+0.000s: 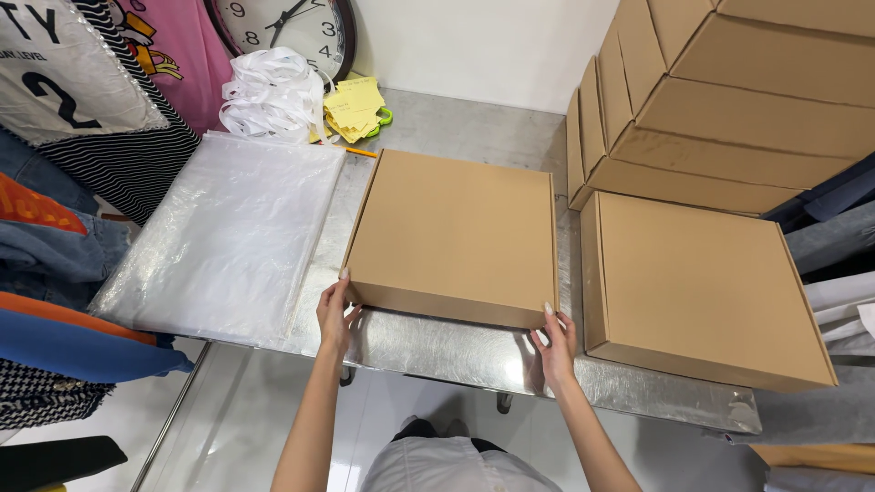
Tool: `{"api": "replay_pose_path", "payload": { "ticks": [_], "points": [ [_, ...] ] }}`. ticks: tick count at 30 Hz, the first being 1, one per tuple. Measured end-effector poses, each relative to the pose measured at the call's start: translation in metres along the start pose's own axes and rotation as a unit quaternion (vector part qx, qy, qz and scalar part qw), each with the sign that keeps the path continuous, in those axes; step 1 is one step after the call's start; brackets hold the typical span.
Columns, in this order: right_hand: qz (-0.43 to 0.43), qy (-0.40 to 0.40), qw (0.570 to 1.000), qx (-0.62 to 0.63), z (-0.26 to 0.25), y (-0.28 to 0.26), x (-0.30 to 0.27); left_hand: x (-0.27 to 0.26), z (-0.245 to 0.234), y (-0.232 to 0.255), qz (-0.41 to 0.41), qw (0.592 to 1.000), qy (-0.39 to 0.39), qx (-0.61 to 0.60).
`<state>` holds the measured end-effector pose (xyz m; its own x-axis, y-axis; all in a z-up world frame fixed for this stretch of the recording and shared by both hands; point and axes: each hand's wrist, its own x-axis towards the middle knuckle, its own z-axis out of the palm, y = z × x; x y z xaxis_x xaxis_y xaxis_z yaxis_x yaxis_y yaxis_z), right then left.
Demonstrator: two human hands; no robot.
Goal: The person places a box on a table, wraps it with a white ribbon to form a cross pattern, ties a bow, and attaches a yellow sticky note with a message written using a pencil.
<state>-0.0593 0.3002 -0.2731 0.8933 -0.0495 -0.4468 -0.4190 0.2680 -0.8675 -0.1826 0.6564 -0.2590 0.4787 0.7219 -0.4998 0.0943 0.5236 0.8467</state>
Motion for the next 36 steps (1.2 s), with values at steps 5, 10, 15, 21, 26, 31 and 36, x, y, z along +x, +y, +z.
{"api": "replay_pose_path", "payload": {
  "ticks": [5,10,15,21,26,31,36],
  "points": [
    [0.002,-0.012,0.999,-0.047,0.006,-0.009,-0.014,0.008,-0.002,-0.007,-0.010,1.000,0.002,0.018],
    [0.005,-0.005,0.996,-0.084,0.005,-0.006,-0.009,0.004,0.000,-0.009,-0.014,1.000,0.007,0.025],
    [-0.045,0.064,0.952,-0.296,-0.010,0.014,0.021,0.019,-0.006,-0.010,-0.013,0.998,0.007,0.053],
    [-0.298,0.003,0.900,-0.318,0.057,-0.026,-0.017,0.045,-0.018,-0.009,0.049,0.990,0.017,0.128],
    [-0.278,-0.143,0.898,-0.310,0.117,-0.007,0.009,0.081,-0.034,0.036,0.095,0.983,0.018,0.155],
    [-0.203,-0.227,0.913,-0.271,0.171,0.010,0.004,0.094,-0.033,0.098,0.074,0.989,-0.031,0.124],
    [-0.167,-0.235,0.918,-0.273,0.218,0.024,0.021,0.162,-0.020,0.120,0.063,0.991,-0.075,0.093]
  ]
}}
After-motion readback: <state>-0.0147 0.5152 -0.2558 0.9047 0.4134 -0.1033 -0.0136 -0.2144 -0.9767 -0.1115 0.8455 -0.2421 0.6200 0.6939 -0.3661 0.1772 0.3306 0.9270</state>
